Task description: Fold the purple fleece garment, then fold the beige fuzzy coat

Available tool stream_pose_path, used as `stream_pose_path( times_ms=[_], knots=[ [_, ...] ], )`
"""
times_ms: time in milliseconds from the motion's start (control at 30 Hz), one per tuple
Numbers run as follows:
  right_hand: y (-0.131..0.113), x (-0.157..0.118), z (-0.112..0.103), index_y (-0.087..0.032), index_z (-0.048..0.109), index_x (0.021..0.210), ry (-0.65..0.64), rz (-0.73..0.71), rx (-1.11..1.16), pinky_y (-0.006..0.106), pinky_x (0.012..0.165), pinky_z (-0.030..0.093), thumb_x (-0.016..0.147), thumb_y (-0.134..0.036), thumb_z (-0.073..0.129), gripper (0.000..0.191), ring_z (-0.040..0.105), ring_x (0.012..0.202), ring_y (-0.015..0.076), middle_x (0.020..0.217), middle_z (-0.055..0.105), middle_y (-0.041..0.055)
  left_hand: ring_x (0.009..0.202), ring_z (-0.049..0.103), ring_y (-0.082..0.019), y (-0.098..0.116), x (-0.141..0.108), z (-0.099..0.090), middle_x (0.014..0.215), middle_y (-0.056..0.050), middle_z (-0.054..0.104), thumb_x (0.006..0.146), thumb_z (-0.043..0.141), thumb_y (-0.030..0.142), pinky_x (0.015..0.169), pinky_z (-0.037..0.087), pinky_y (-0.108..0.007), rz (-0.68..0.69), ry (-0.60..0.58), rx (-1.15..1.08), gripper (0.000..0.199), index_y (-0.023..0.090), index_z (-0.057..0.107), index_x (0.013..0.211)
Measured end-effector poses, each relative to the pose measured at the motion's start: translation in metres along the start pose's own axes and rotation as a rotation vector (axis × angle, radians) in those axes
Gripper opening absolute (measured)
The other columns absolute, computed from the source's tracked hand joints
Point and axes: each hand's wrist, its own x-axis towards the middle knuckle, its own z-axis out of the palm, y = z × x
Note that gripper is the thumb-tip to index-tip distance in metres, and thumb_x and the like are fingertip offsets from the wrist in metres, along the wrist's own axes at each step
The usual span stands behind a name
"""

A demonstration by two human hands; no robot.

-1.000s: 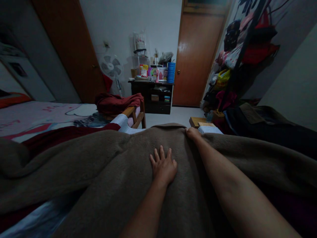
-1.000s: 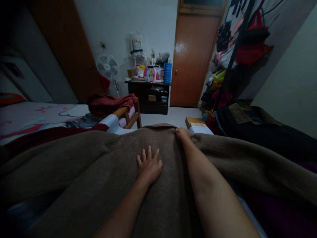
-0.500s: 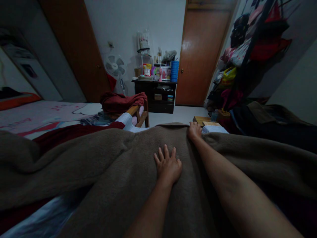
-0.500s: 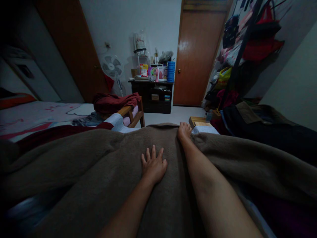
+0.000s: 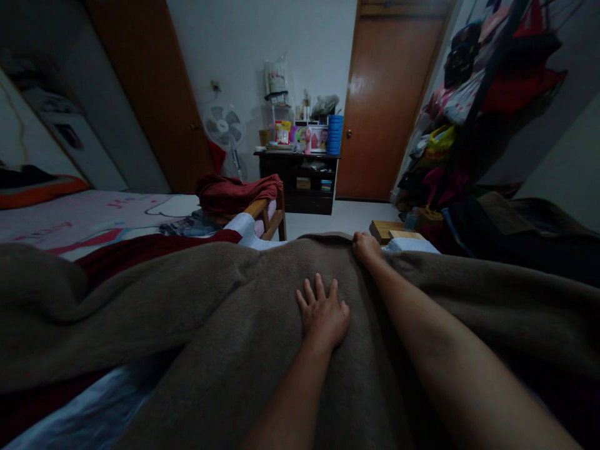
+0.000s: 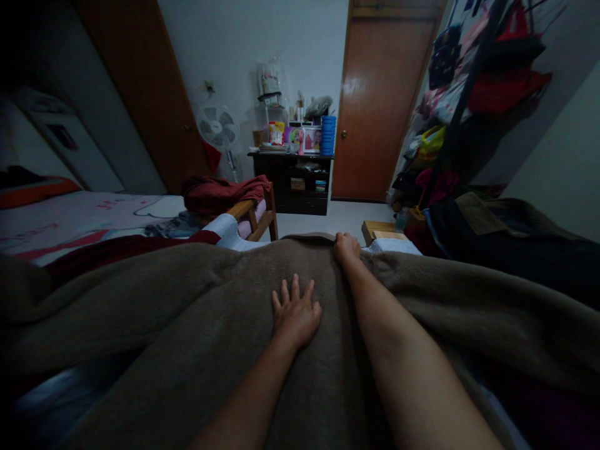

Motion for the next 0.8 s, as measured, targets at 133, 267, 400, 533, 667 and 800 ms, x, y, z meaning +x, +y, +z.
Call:
stream_pose_path(
  times_ms=[133, 267, 400, 533, 667, 800],
  knots=[
    [-0.003, 0.001, -0.001, -0.025, 0.059, 0.124, -0.006, -0.003, 0.014, 0.031, 0.08, 0.043, 0.092, -0.027, 0.041, 0.037, 0.061, 0.099, 0.0231, 0.114, 0.064, 0.0102, 0.144, 0.016, -0.04, 0.0, -0.001, 0.0, 0.159, -0.006, 0.023, 0.086, 0.045, 0.047, 0.113, 0.011, -0.062, 0.0, 0.001, 0.0, 0.06, 0.033, 0.039, 0.144],
    [-0.005, 0.006, -0.001, -0.024, 0.067, 0.11, -0.005, -0.011, 0.029, 0.029, 0.076, 0.042, 0.092, -0.021, 0.038, 0.035, 0.062, 0.097, 0.0229, 0.11, 0.067, 0.0098, 0.144, 0.016, -0.04, 0.001, -0.001, 0.0, 0.158, -0.007, 0.024, 0.085, 0.046, 0.048, 0.113, 0.011, -0.062, -0.012, 0.011, -0.025, 0.06, 0.033, 0.041, 0.143],
    [-0.009, 0.004, 0.0, -0.021, 0.064, 0.115, 0.07, 0.033, 0.043, 0.028, 0.075, 0.04, 0.093, -0.016, 0.03, 0.041, 0.062, 0.096, 0.0233, 0.109, 0.068, 0.0123, 0.143, 0.018, -0.04, 0.001, -0.001, -0.001, 0.158, -0.008, 0.026, 0.084, 0.048, 0.048, 0.113, 0.011, -0.062, -0.008, 0.026, -0.043, 0.06, 0.033, 0.042, 0.143],
    [-0.009, -0.002, 0.004, -0.019, 0.059, 0.121, 0.107, 0.046, 0.07, 0.026, 0.073, 0.038, 0.092, -0.014, 0.03, 0.041, 0.062, 0.092, 0.0214, 0.106, 0.068, 0.0111, 0.143, 0.018, -0.039, 0.001, 0.0, -0.003, 0.157, -0.008, 0.026, 0.084, 0.048, 0.047, 0.113, 0.01, -0.061, -0.011, 0.021, -0.051, 0.06, 0.033, 0.042, 0.142],
    [-0.003, -0.011, 0.008, -0.021, 0.062, 0.114, 0.091, -0.039, 0.085, 0.024, 0.077, 0.038, 0.09, -0.014, 0.035, 0.037, 0.059, 0.095, 0.0188, 0.106, 0.069, 0.0071, 0.143, 0.018, -0.04, 0.001, 0.0, -0.001, 0.157, -0.008, 0.026, 0.084, 0.047, 0.047, 0.113, 0.01, -0.061, -0.008, 0.035, -0.05, 0.06, 0.033, 0.042, 0.143],
    [0.003, -0.02, 0.011, -0.021, 0.067, 0.104, 0.056, -0.104, 0.056, 0.026, 0.084, 0.036, 0.087, -0.013, 0.039, 0.034, 0.057, 0.1, 0.0199, 0.105, 0.069, 0.0078, 0.143, 0.018, -0.04, 0.001, -0.001, -0.001, 0.157, -0.008, 0.026, 0.084, 0.047, 0.047, 0.113, 0.011, -0.062, -0.005, 0.034, -0.048, 0.06, 0.033, 0.042, 0.143]
  ],
)
